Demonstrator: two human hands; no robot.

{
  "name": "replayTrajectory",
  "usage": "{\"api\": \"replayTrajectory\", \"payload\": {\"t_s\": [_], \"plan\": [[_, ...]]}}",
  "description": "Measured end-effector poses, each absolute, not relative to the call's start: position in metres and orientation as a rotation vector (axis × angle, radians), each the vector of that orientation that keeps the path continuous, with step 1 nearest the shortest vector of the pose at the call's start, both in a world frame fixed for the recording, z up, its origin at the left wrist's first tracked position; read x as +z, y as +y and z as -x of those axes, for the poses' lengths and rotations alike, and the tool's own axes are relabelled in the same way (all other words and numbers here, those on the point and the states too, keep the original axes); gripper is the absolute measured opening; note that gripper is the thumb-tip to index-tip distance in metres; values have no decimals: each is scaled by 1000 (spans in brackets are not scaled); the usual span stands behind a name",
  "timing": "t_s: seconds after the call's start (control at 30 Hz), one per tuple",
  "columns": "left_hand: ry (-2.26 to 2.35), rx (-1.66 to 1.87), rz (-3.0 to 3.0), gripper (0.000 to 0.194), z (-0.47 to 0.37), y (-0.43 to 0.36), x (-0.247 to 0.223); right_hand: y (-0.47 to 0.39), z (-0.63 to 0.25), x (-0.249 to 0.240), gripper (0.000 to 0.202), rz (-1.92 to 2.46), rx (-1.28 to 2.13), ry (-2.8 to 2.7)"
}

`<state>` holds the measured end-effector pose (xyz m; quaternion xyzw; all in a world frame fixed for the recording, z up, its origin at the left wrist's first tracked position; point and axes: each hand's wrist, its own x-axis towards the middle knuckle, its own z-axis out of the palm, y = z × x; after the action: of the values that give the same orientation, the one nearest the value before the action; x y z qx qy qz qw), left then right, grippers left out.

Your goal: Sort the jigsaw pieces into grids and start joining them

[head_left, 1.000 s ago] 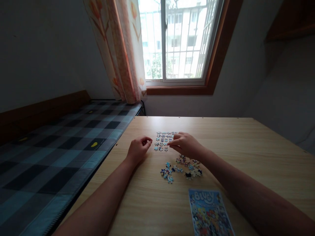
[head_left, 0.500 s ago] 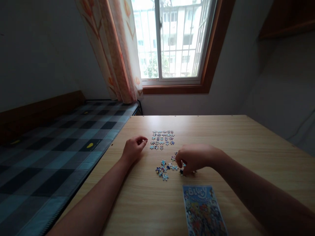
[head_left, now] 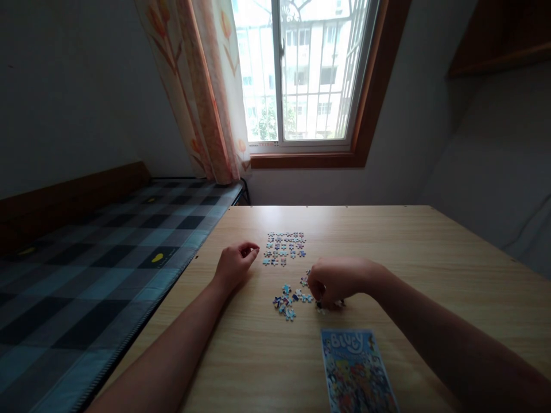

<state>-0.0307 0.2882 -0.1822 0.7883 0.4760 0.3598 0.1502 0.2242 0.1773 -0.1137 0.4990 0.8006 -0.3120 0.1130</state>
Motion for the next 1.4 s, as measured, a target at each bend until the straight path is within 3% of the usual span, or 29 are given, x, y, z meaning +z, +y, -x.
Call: {"api": "replayTrajectory", "payload": {"t_s": [0.2, 0.27, 0.43, 0.53, 0.7, 0.83, 0.97, 1.13, 1.4], "plan": [[1363, 1034, -2269, 25, 31, 288, -182, 181, -233, -114, 5, -1372, -1092, 2526], [1367, 1033, -2267, 25, 31, 288, -183, 188, -236, -120, 10, -1385, -1253, 2593], [1366, 1016, -2268, 24, 31, 288, -183, 210, -232, -149, 15, -1852, -1492, 2638], [1363, 1010, -2269, 24, 31, 288, -182, 220, -224, -165, 13, -2126, -1363, 2665], [1368, 989, -2276, 24, 31, 288, -183, 222, -221, -173, 16, -2193, -1270, 2528], [1361, 981, -2281, 24, 31, 289, -184, 218, -226, -168, 24, -2241, -824, 2563], [1354, 979, -2287, 24, 31, 289, -184, 218, -231, -165, 15, -1986, -438, 2945], [1353, 983, -2304, 24, 32, 290, -185, 221, -232, -173, 22, -1576, -235, 3144], [1351, 976, -2303, 23, 31, 292, -187, 224, -231, -180, 9, -1831, -142, 3007]]}}
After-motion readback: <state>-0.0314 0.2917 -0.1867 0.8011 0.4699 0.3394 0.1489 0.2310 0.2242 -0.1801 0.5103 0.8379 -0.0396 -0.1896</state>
